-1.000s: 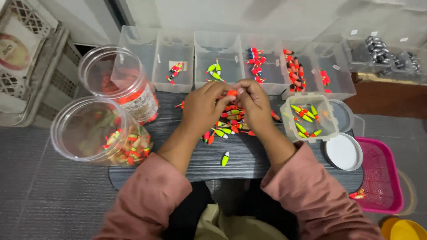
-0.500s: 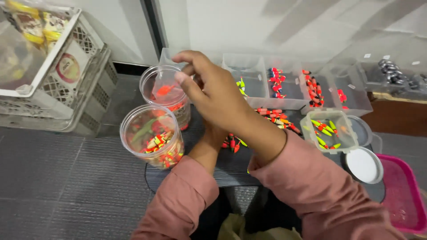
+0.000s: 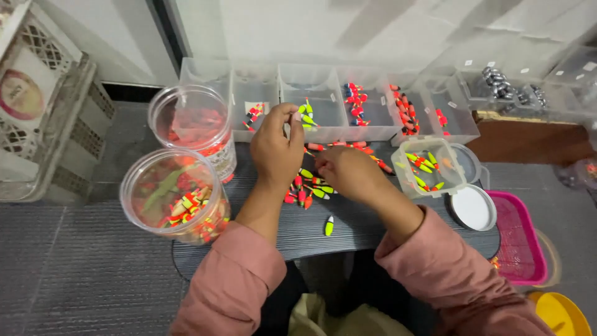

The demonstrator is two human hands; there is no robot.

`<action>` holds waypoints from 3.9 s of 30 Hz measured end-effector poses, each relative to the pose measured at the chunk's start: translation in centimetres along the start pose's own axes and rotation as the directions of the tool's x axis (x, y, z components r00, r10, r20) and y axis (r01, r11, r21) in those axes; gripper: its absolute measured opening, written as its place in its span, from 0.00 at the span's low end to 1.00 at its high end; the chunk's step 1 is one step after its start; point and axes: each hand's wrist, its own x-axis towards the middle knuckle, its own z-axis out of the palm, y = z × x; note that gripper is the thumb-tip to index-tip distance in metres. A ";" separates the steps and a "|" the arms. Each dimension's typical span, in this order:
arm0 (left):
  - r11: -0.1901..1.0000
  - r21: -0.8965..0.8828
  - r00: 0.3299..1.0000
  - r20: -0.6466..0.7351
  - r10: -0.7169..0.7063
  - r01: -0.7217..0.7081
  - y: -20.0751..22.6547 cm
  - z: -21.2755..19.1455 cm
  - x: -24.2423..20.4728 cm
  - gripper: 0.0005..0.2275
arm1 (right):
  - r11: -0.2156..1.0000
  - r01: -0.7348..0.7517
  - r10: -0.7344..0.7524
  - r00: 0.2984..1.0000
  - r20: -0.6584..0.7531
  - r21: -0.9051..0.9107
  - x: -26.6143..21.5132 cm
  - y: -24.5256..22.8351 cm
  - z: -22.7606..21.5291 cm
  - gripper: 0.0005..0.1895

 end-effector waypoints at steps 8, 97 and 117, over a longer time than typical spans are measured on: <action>0.979 -0.060 0.963 0.182 0.201 -0.193 0.1 0.0 -0.5 0.04 | 0.975 0.214 -0.215 0.977 -0.010 -0.058 -0.4 0.7 1.4 0.13; 0.986 -0.137 0.894 0.448 -0.020 0.090 -1.4 1.4 -0.9 0.08 | 0.958 0.250 -0.223 0.956 -0.190 0.137 -4.8 -2.8 -4.1 0.14; 0.992 -0.033 0.756 0.644 0.116 -0.124 -0.2 0.5 -0.9 0.05 | 0.909 0.338 -0.094 0.734 -0.673 0.242 0.6 5.3 3.4 0.13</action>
